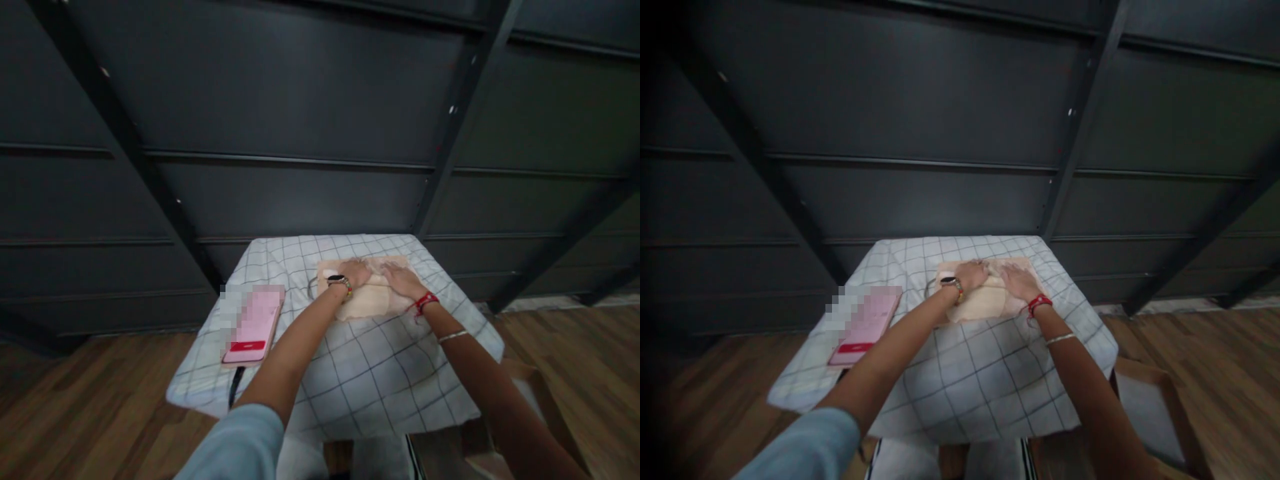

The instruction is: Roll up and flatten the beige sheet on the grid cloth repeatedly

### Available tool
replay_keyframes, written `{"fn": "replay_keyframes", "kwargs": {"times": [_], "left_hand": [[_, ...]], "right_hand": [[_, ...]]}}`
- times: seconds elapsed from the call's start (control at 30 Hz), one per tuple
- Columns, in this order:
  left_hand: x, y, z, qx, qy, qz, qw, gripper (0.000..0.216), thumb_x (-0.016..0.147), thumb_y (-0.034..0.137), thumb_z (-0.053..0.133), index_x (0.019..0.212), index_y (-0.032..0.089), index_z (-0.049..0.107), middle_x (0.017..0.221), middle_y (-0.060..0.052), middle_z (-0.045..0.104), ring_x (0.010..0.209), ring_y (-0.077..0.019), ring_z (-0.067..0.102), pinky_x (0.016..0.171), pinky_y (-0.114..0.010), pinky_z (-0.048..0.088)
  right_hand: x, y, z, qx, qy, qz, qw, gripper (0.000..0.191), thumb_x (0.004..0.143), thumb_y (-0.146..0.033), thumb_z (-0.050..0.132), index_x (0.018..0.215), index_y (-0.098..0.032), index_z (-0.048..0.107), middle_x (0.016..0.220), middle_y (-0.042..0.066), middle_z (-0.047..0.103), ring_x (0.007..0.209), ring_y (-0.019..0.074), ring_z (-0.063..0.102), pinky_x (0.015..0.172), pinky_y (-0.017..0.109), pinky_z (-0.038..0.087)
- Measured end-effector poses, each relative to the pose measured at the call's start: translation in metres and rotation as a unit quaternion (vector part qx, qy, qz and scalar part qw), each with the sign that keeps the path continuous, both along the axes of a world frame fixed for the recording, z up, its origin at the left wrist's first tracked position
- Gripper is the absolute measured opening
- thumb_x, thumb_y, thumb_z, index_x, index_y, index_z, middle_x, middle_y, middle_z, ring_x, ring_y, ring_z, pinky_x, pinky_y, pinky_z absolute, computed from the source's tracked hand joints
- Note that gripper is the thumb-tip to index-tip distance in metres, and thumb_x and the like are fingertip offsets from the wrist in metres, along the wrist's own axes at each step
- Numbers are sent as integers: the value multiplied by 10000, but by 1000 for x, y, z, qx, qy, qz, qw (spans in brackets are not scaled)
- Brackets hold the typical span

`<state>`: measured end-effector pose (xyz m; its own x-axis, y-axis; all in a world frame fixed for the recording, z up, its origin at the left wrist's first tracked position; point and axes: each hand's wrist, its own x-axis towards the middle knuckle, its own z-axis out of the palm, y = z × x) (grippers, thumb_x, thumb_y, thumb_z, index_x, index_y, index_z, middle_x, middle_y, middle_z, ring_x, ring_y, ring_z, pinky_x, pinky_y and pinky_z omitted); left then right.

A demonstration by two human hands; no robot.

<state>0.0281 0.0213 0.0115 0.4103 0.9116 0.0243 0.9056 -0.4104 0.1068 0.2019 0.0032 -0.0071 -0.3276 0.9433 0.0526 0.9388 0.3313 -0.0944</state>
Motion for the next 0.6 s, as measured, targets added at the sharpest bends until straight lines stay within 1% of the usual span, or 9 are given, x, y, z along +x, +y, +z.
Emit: {"fn": "replay_keyframes", "kwargs": {"times": [0.07, 0.13, 0.23, 0.3, 0.37, 0.4, 0.43, 0.5, 0.6], "left_hand": [[2, 5, 2, 1, 4, -4, 1000, 373, 912, 243, 335, 1075, 114, 645, 1117, -148, 663, 1009, -236, 624, 830, -329, 474], [0, 0, 1, 6, 5, -16, 1000, 364, 909, 250, 350, 1093, 121, 637, 1138, -142, 656, 1025, -239, 617, 859, -340, 463], [-11, -19, -8, 45, -2, -58, 997, 387, 936, 277, 306, 1164, 146, 591, 1256, -125, 593, 1145, -244, 547, 960, -380, 406], [-20, -32, -15, 79, -7, -99, 992, 410, 951, 285, 274, 1213, 133, 551, 1316, -127, 546, 1196, -234, 506, 1008, -380, 367], [-25, -38, -19, 97, -9, -132, 987, 421, 956, 277, 263, 1245, 115, 523, 1354, -129, 511, 1223, -219, 481, 1029, -360, 348], [-26, -38, -20, 96, -9, -136, 986, 423, 957, 276, 263, 1252, 112, 517, 1367, -126, 500, 1235, -214, 469, 1034, -352, 342], [-25, -36, -18, 91, -7, -133, 987, 422, 958, 276, 263, 1253, 111, 517, 1371, -124, 497, 1242, -214, 462, 1036, -349, 339], [-18, -27, -13, 71, -2, -106, 992, 416, 958, 273, 265, 1223, 107, 540, 1342, -127, 524, 1222, -221, 479, 1026, -356, 345], [-3, -12, -1, 32, 4, -53, 998, 404, 949, 238, 274, 1128, 77, 598, 1231, -164, 598, 1125, -237, 549, 981, -367, 378]], "right_hand": [[-2, 4, 1, -1, -1, 6, 1000, 553, 989, -305, 124, 1363, -120, 486, 1437, 90, 430, 1346, 185, 362, 1102, 358, 302], [-1, -4, -3, 9, 3, 15, 1000, 546, 989, -296, 133, 1343, -120, 509, 1395, 94, 489, 1308, 172, 422, 1078, 319, 338], [4, -33, -17, 75, 17, 38, 996, 517, 984, -304, 185, 1329, -101, 512, 1336, 122, 551, 1242, 194, 500, 1037, 329, 388], [5, -53, -25, 126, 28, 56, 990, 506, 980, -304, 215, 1315, -72, 514, 1312, 152, 567, 1208, 210, 530, 1011, 334, 412], [5, -64, -27, 145, 37, 71, 986, 504, 981, -302, 218, 1296, -59, 527, 1287, 168, 583, 1172, 211, 556, 987, 321, 431], [4, -65, -26, 142, 37, 71, 987, 504, 981, -302, 218, 1293, -62, 532, 1271, 169, 595, 1148, 210, 572, 976, 320, 439], [4, -62, -23, 135, 33, 64, 988, 501, 980, -301, 220, 1298, -72, 533, 1255, 167, 607, 1122, 213, 589, 972, 329, 442], [2, -50, -14, 112, 20, 43, 993, 495, 975, -295, 226, 1334, -105, 509, 1248, 155, 614, 1102, 224, 599, 993, 370, 424], [2, -29, -1, 87, 10, 18, 996, 499, 975, -286, 207, 1395, -159, 446, 1292, 120, 590, 1153, 233, 566, 1044, 432, 362]]}}
